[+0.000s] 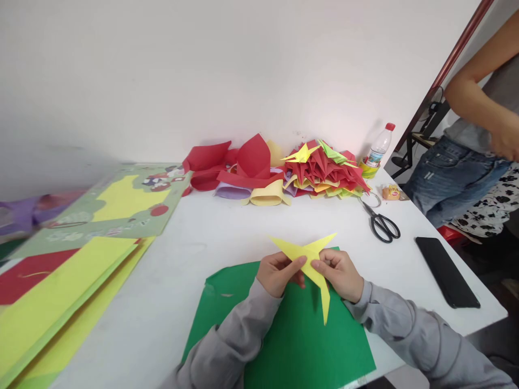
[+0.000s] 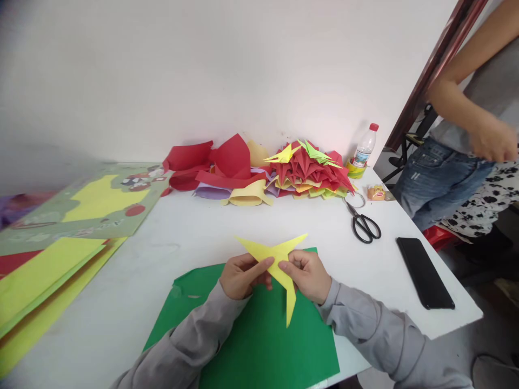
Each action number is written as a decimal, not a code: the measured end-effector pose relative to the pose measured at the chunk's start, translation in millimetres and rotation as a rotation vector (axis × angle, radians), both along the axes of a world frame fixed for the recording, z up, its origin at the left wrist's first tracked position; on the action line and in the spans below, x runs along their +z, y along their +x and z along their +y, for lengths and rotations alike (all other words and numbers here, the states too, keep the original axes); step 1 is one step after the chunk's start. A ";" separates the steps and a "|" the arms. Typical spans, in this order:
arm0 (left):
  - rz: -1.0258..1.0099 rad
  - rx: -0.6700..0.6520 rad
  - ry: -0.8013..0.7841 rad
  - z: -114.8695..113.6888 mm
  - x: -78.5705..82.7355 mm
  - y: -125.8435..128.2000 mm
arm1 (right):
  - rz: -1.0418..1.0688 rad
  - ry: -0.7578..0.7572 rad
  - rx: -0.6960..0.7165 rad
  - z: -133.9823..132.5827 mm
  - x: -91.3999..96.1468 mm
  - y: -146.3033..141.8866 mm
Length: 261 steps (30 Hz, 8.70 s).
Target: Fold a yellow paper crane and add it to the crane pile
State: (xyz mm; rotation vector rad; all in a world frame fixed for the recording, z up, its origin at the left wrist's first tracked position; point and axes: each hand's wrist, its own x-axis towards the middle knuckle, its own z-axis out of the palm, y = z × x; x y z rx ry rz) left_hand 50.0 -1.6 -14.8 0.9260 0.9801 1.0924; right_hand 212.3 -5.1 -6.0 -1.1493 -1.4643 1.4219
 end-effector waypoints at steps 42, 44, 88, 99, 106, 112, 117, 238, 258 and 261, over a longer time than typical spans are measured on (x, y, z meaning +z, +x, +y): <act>0.007 0.430 0.057 8.5 10.3 -5.9 | 0.081 -0.220 0.131 0.6 -2.9 -0.3; 0.018 0.439 0.058 9.0 10.5 -7.1 | 0.075 -0.201 0.121 0.1 -3.1 -0.7; 0.153 0.189 0.216 -5.5 6.3 9.8 | 0.072 -0.185 0.224 -1.9 -5.3 -5.1; 0.056 0.131 0.101 -8.8 14.0 10.2 | -0.012 -0.056 0.195 -5.2 -2.7 -1.3; -0.036 0.080 0.064 -7.3 12.3 11.1 | 0.115 -0.060 0.134 -2.5 -4.0 -1.2; -0.086 0.067 -0.011 -6.2 9.4 9.0 | -0.044 0.057 0.120 -4.5 -2.9 1.7; -0.122 0.130 -0.084 -1.6 5.5 8.0 | -0.029 0.007 0.083 -4.2 -0.2 -1.9; 1.100 -0.032 0.991 7.7 -36.2 -18.7 | -0.896 0.477 0.132 13.9 6.6 33.3; 0.974 0.014 0.995 2.1 -24.0 -14.9 | -0.618 0.578 0.077 9.3 -2.5 22.6; 0.972 0.086 1.082 0.6 -19.0 -13.4 | -0.626 0.677 0.087 8.6 -3.2 24.4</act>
